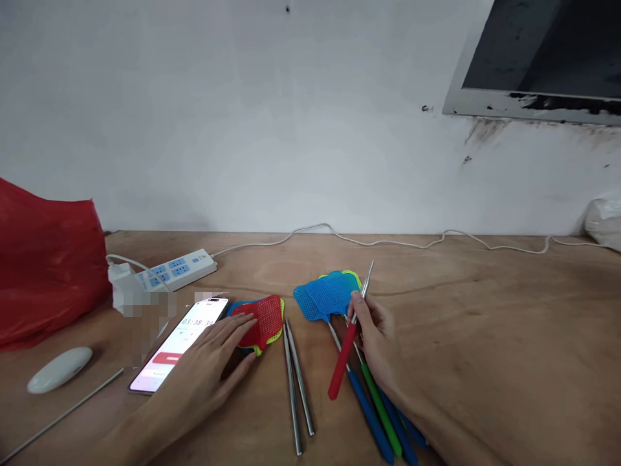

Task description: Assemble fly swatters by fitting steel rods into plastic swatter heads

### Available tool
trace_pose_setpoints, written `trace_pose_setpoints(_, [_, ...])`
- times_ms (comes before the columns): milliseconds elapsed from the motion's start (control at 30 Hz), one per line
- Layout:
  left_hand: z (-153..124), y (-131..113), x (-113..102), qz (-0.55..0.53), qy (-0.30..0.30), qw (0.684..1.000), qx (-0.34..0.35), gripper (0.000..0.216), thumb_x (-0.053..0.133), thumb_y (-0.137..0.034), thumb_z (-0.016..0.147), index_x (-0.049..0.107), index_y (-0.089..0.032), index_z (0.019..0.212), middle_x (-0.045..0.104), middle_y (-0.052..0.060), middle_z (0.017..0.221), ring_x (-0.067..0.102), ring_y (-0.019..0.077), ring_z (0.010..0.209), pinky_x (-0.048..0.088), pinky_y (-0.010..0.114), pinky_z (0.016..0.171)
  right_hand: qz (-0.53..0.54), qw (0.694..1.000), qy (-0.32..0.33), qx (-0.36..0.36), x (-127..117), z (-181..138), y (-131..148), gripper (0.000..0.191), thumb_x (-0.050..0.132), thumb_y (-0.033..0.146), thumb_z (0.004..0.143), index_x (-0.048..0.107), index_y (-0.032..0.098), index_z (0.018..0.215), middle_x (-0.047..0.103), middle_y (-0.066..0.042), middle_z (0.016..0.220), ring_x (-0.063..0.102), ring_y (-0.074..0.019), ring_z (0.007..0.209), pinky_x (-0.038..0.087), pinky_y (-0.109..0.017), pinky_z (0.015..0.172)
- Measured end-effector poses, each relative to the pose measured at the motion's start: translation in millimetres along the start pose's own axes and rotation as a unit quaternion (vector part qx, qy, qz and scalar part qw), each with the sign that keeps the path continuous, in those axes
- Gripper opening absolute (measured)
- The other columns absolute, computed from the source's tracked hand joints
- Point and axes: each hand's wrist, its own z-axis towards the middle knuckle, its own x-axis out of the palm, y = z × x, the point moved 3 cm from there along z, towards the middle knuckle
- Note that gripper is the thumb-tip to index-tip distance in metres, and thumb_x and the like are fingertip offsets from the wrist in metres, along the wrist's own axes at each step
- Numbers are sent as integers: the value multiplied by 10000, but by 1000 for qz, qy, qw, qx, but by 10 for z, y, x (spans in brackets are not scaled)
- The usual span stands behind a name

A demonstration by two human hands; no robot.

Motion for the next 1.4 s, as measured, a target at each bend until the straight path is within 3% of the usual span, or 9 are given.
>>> trace_pose_setpoints(100, [-2,-11,13,3,16,1000,7,386,499,-373,967,603,-145,1260,659,153,1280,595,351,1192,485,565,993,-102,991,-1,-84,-17,-47,67,473,564,643,864,539,223,648,453,25,580,378,-128,496,306,-269,444])
trace_pose_setpoints(233, [32,-74,-41,-37,30,999,16,241,542,-311,932,660,-200,1111,695,101,1151,635,315,1079,518,523,933,-221,954,128,-154,82,-119,76,392,536,539,923,565,221,696,453,22,603,421,-148,558,332,-286,533])
trace_pose_setpoints(300, [45,-81,-57,-51,20,998,11,223,572,-311,905,655,-209,1086,677,102,1163,631,316,1063,528,510,905,-235,946,157,-158,111,-125,61,379,527,522,931,566,220,706,453,22,611,421,-148,564,325,-285,539])
trace_pose_setpoints(433, [37,-33,-29,-50,-11,999,-6,290,606,-361,884,610,-211,1132,628,128,1241,611,333,1097,529,512,901,-232,950,150,-144,111,-101,49,375,552,550,908,608,220,741,489,13,613,437,-157,573,346,-280,543])
trace_pose_setpoints(600, [20,26,27,-14,-25,1000,-10,459,612,-455,894,544,-153,1232,604,178,1287,531,384,1239,422,620,1032,-242,948,148,-141,101,-88,38,378,566,546,901,623,215,727,509,10,612,454,-157,571,366,-274,551])
trace_pose_setpoints(867, [30,69,45,-32,-9,999,-41,398,628,-483,873,579,-190,1138,620,155,1267,541,382,1222,470,591,988,-247,945,159,-141,84,-62,-6,374,530,536,928,623,214,760,527,6,635,477,-165,592,374,-276,562])
trace_pose_setpoints(1200, [81,56,-44,-69,9,995,-66,400,656,-505,842,561,-203,1087,656,115,1077,608,334,991,507,521,858,-230,950,161,-136,72,-24,-52,388,560,566,901,627,214,750,535,8,626,488,-170,601,389,-279,568])
trace_pose_setpoints(1400, [93,76,-52,-69,28,993,-88,461,711,-517,769,563,-193,1062,632,110,1044,589,337,956,496,494,820,-234,949,162,-135,69,-34,-56,377,541,547,920,621,216,758,518,10,632,472,-165,596,378,-276,562])
